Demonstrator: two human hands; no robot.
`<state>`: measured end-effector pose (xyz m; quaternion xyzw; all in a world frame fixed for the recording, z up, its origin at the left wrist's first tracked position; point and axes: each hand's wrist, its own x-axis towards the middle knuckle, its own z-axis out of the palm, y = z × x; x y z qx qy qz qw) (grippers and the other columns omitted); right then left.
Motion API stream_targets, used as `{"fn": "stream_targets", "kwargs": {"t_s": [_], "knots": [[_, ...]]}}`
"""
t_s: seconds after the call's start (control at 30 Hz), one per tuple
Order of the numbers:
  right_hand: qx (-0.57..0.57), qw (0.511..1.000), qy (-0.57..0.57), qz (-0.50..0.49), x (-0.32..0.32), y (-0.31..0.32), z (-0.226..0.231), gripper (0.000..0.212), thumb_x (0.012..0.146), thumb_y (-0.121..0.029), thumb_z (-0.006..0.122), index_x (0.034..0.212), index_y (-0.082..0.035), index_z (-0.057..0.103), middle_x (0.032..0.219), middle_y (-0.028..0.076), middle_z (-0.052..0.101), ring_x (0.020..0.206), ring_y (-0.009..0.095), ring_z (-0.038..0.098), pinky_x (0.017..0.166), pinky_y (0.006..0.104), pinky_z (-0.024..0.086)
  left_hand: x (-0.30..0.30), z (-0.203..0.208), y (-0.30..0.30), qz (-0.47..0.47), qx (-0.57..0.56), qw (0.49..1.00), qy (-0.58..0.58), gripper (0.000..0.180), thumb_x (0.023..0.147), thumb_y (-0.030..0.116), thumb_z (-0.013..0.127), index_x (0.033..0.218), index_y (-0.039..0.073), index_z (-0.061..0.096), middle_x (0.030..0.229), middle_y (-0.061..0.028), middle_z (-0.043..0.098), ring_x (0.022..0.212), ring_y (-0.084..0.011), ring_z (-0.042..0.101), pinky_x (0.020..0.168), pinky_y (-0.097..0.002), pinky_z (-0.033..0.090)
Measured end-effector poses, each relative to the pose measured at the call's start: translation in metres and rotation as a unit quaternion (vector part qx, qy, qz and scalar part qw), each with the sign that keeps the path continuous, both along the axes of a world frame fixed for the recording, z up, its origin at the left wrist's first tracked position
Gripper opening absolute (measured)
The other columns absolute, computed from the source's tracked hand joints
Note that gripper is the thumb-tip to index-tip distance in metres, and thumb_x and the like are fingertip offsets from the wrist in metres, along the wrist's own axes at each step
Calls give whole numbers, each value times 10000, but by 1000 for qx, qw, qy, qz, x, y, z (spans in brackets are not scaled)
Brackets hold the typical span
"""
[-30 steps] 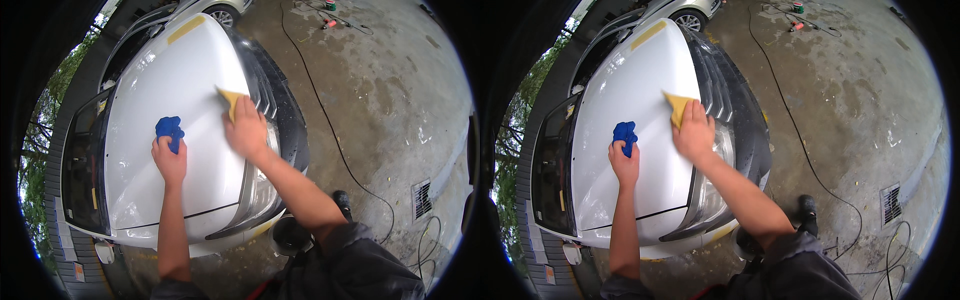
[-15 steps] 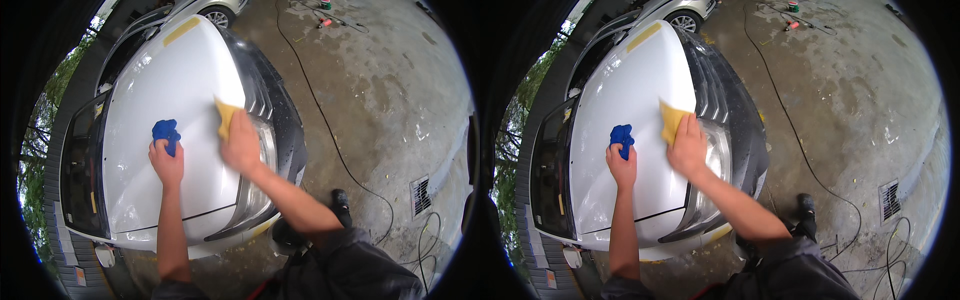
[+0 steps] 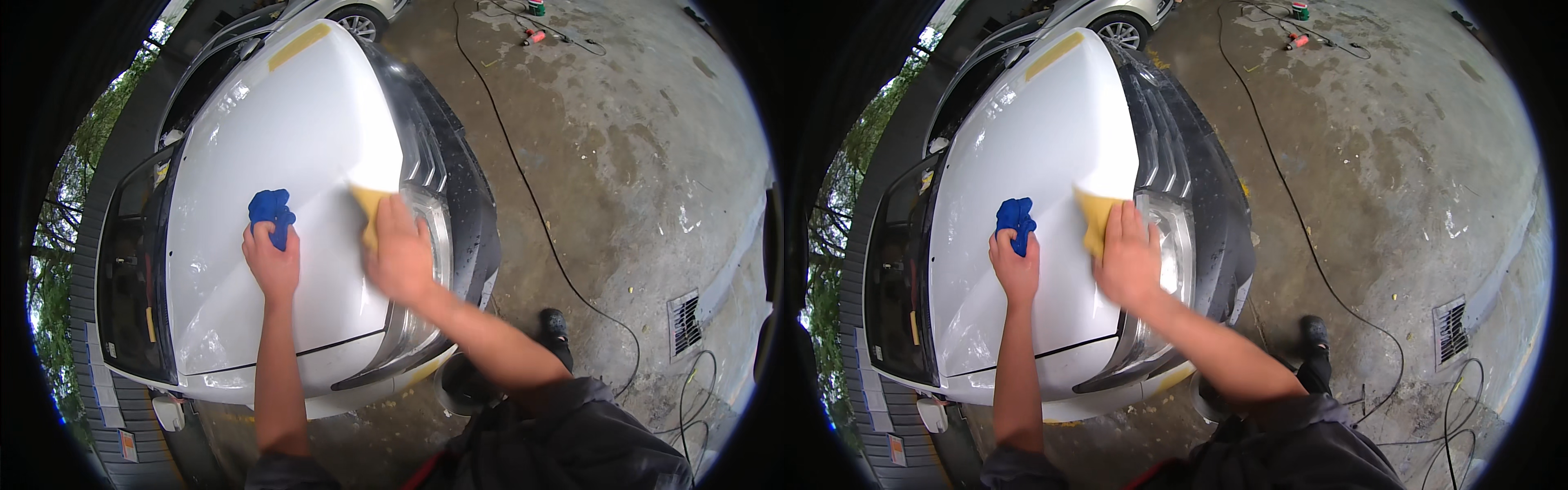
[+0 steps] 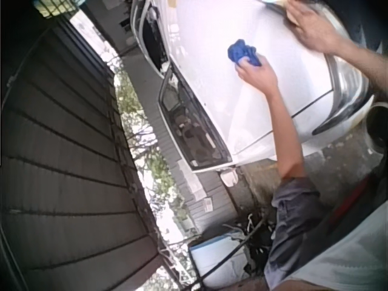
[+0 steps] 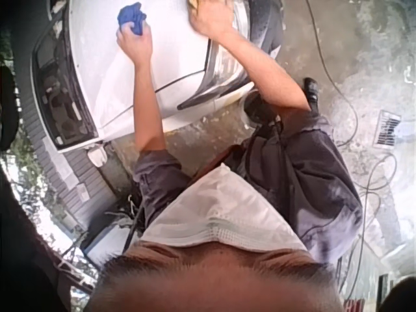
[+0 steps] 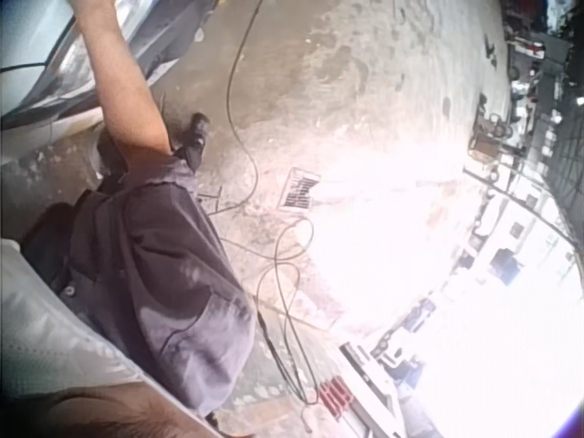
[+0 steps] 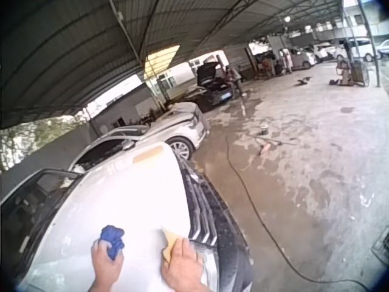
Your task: The person sands the white car hood with a yellow sanding block while holding a blue cloth in the other hand. The person repeatedly wipes the sanded area with the cloth and occasionally dips the cloth into a bucket of water.
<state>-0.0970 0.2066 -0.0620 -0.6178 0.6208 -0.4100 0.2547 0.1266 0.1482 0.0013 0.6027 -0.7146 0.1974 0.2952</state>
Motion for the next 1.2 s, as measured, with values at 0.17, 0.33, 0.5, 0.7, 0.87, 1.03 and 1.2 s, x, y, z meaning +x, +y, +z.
{"fn": "stream_targets", "kwargs": {"t_s": [0.17, 0.33, 0.5, 0.7, 0.87, 1.03, 1.2], "knots": [[2, 998, -58, 0, -1, -26, 0, 820, 973, -289, 666, 1595, 110, 311, 1587, 326, 444, 1462, 430, 469, 1201, 622, 357, 9, -5, 1, -3, -6, 1000, -10, 269, 895, 170, 775, 1040, 62, 575, 1143, -171, 609, 1071, -418, 590, 969, -505, 467], [35, 998, -43, 17, -2, -18, 3, 803, 988, -308, 654, 1598, 101, 327, 1629, 339, 396, 1481, 423, 459, 1205, 587, 360, 6, -3, 1, 5, 0, 1000, -1, 269, 892, 169, 772, 1038, 60, 574, 1142, -168, 609, 1074, -416, 589, 970, -503, 465], [46, 996, -80, 7, -5, -33, 4, 775, 983, -278, 667, 1575, 114, 356, 1655, 346, 345, 1467, 432, 480, 1205, 613, 346, 11, -5, 6, 15, 32, 999, 7, 275, 884, 167, 780, 1042, 72, 576, 1208, -182, 612, 1113, -436, 582, 982, -526, 469], [-17, 998, -32, -54, -2, -56, -10, 792, 989, -327, 660, 1571, 125, 370, 1617, 359, 400, 1484, 414, 463, 1200, 605, 364, 4, -1, -3, -8, 16, 1000, 10, 278, 883, 165, 783, 1042, 79, 571, 1247, -188, 614, 1128, -452, 574, 996, -539, 465], [-13, 998, -26, -50, 10, -38, -20, 808, 999, -340, 652, 1583, 124, 342, 1631, 351, 385, 1485, 402, 460, 1206, 609, 353, 5, -2, 1, 7, 29, 999, 14, 279, 885, 170, 782, 1042, 76, 571, 1258, -192, 612, 1136, -450, 571, 1000, -540, 464], [19, 999, -34, -37, -8, -62, 0, 813, 992, -298, 666, 1593, 122, 315, 1652, 322, 365, 1507, 382, 432, 1206, 608, 357, 3, -1, 1, 8, 13, 1000, 6, 270, 896, 169, 775, 1036, 60, 572, 1141, -177, 604, 1080, -420, 579, 974, -505, 461], [31, 999, -29, 2, -2, -43, 1, 864, 981, -302, 667, 1633, 89, 256, 1679, 300, 326, 1546, 392, 380, 1232, 636, 318, 8, -1, 4, 19, 31, 999, 17, 277, 877, 170, 775, 1042, 74, 574, 1254, -183, 612, 1128, -443, 574, 989, -539, 472]]}}
